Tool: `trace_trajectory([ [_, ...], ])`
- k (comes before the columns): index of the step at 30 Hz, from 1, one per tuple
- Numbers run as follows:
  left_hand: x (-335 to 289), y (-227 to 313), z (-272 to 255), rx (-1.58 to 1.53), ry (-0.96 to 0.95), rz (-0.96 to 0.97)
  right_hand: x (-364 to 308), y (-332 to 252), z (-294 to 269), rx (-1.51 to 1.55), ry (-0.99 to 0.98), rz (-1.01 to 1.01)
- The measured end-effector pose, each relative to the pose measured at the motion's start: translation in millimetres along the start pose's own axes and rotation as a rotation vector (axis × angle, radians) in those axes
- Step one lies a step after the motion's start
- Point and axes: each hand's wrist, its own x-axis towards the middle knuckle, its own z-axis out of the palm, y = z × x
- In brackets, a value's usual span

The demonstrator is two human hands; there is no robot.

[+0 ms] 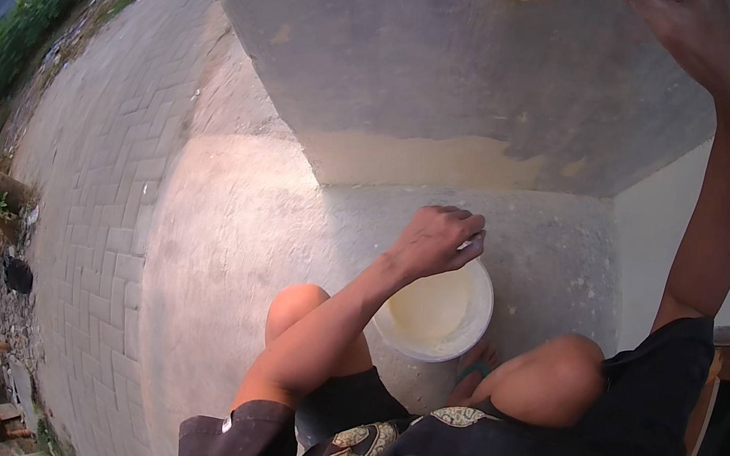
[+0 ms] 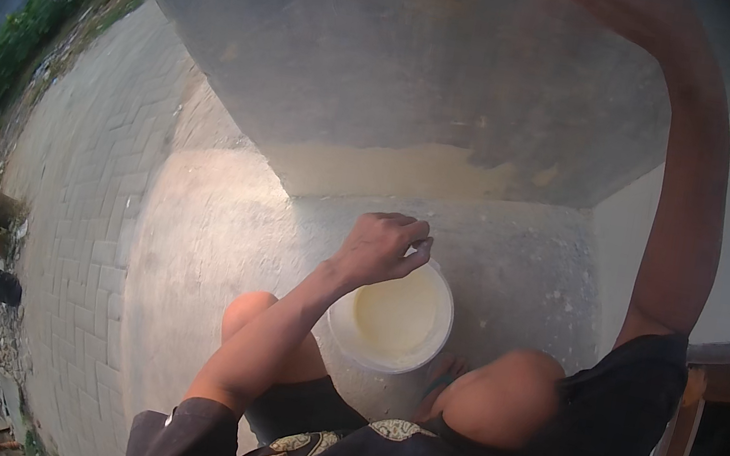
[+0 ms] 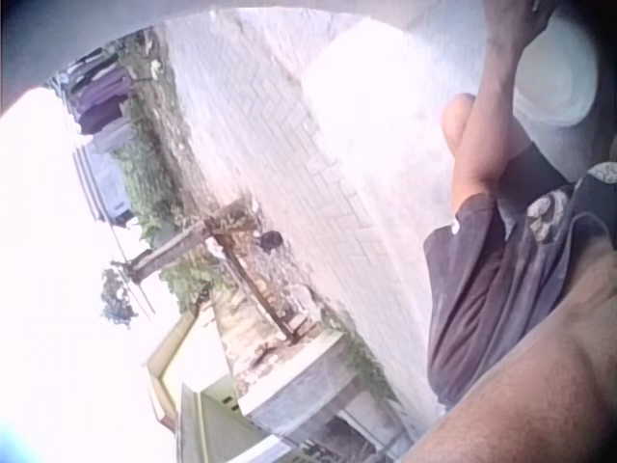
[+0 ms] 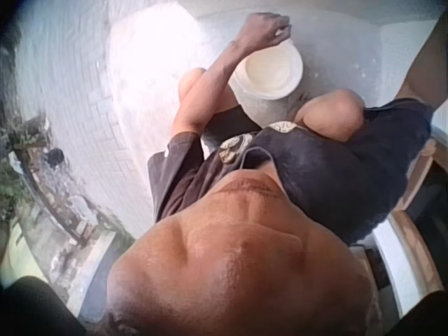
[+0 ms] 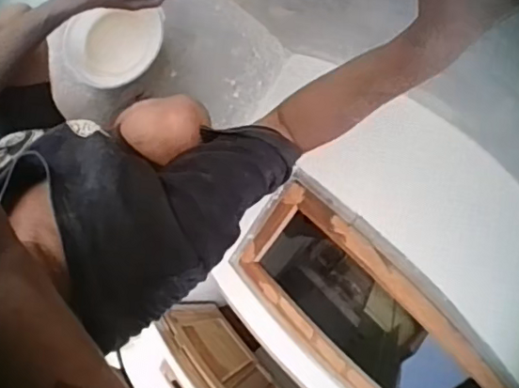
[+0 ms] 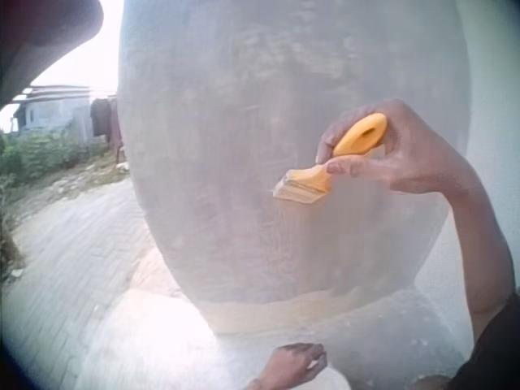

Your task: The person paints the exterior wall of a building using a brush, periodically dipping the brush into a bucket of yellow paint.

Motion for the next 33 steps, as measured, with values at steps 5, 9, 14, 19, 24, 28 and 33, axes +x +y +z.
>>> trace_trajectory([
  [5, -3.3, -0.6, -1.4, 0.038, 0.003, -0.026, -18.5, 14.5, 33.8, 0.151, -0.062, -0.099],
  [9, -6.0, 0.1, 4.3, 0.026, -0.013, -0.028, -26.0, 25.4, 128.1, 0.130, -0.570, 0.173],
  [14, -5.8, 6.5, 2.2, -0.025, -0.046, -0.040, 7.5, 37.4, 119.3, 0.176, -0.500, 0.058],
  [19, -9.5, 2.6, -3.5, -0.026, -0.045, -0.074, 59.2, 14.0, 21.3, 0.120, -0.057, -0.079],
  [24, 6.3, 6.9, 7.4, -0.058, -0.025, -0.018, 37.9, -34.1, -21.8, 0.052, 0.215, -0.271],
  [28, -6.2, -0.5, 2.3, -0.002, -0.069, -0.063, 24.5, -26.3, 92.8, 0.282, -0.290, 0.031],
  [33, -1.9, 1.6, 5.1, 0.019, -0.065, -0.019, -14.7, 11.2, 241.3, 0.276, -0.667, 0.006],
])
